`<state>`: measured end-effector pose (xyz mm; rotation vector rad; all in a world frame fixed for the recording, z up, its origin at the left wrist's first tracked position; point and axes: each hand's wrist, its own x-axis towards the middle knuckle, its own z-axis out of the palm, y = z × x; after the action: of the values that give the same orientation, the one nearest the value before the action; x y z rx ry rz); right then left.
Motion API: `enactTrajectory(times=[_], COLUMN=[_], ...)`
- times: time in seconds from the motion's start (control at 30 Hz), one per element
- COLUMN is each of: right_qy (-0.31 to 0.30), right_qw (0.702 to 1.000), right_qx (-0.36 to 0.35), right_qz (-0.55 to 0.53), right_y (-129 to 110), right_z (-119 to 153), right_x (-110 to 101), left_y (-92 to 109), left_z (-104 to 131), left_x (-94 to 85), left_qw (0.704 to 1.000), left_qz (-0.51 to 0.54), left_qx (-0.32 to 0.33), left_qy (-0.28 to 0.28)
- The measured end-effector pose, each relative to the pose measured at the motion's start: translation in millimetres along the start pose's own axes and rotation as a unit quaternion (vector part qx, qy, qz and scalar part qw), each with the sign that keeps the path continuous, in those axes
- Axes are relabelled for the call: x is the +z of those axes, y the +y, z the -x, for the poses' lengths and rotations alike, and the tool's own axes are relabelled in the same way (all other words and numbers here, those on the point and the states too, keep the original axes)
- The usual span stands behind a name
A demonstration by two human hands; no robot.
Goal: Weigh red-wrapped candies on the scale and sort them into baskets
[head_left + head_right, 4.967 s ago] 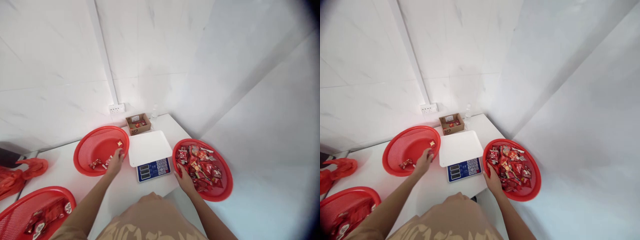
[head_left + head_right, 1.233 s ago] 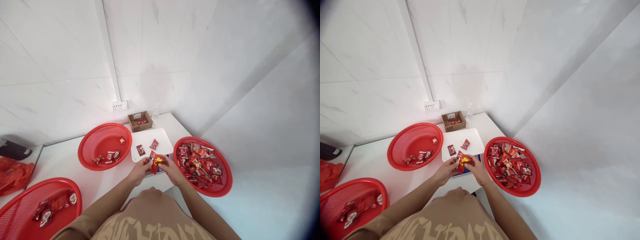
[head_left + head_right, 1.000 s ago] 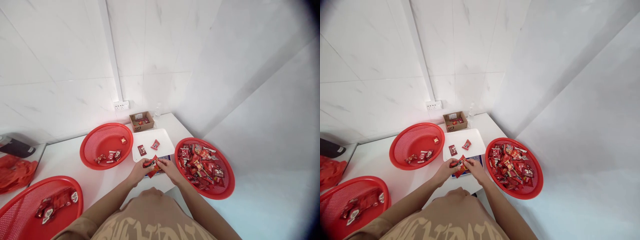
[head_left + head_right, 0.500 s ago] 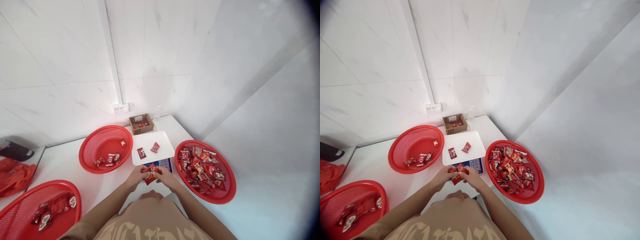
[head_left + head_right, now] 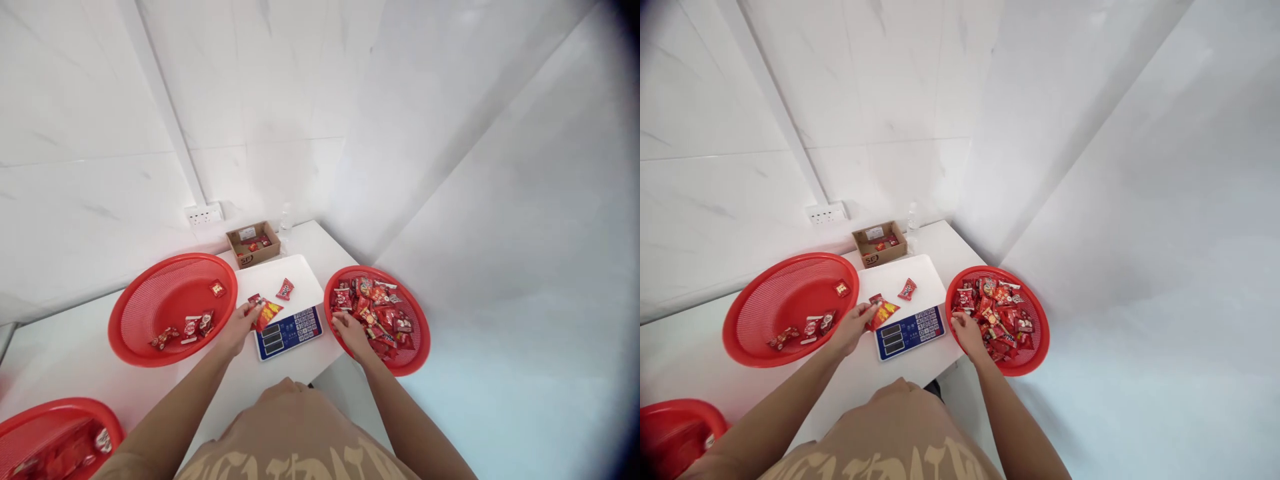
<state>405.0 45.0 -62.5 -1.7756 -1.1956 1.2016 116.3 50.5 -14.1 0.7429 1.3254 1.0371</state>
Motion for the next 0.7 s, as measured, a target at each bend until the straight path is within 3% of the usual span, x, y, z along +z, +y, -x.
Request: enactTrajectory(times=[0.13, 0.27, 0.47, 0.6, 0.7], right_qy=[0.064, 0.082, 0.198, 0.175, 0.148], right_qw=[0.992, 0.983, 0.946, 0.931, 0.917], right_qx=[0.021, 0.053, 0.084, 0.156, 0.168], right_qz=[0.106, 0.157, 0.243, 0.278, 0.329], right_y=[36.1, 55.8, 53.8, 44.8, 36.5], right_z=[-9.5, -21.6, -37.7, -38.7, -41.0], right_x=[-35.1, -49.9, -48.4, -47.6, -51.3], left_y=[16.8, 28.7, 33.7, 40.1, 45.1], left_z=[-11.9, -19.6, -39.9, -51.6, -58.5], left_x=[-0.3, 0.7, 0.3, 3.7, 9.5], left_qw=[0.992, 0.982, 0.983, 0.990, 0.992], left_qz=[0.102, 0.161, 0.176, 0.133, 0.119], left_qx=[-0.074, -0.095, -0.026, 0.010, -0.005], left_qy=[-0.005, -0.001, 0.045, 0.040, 0.042])
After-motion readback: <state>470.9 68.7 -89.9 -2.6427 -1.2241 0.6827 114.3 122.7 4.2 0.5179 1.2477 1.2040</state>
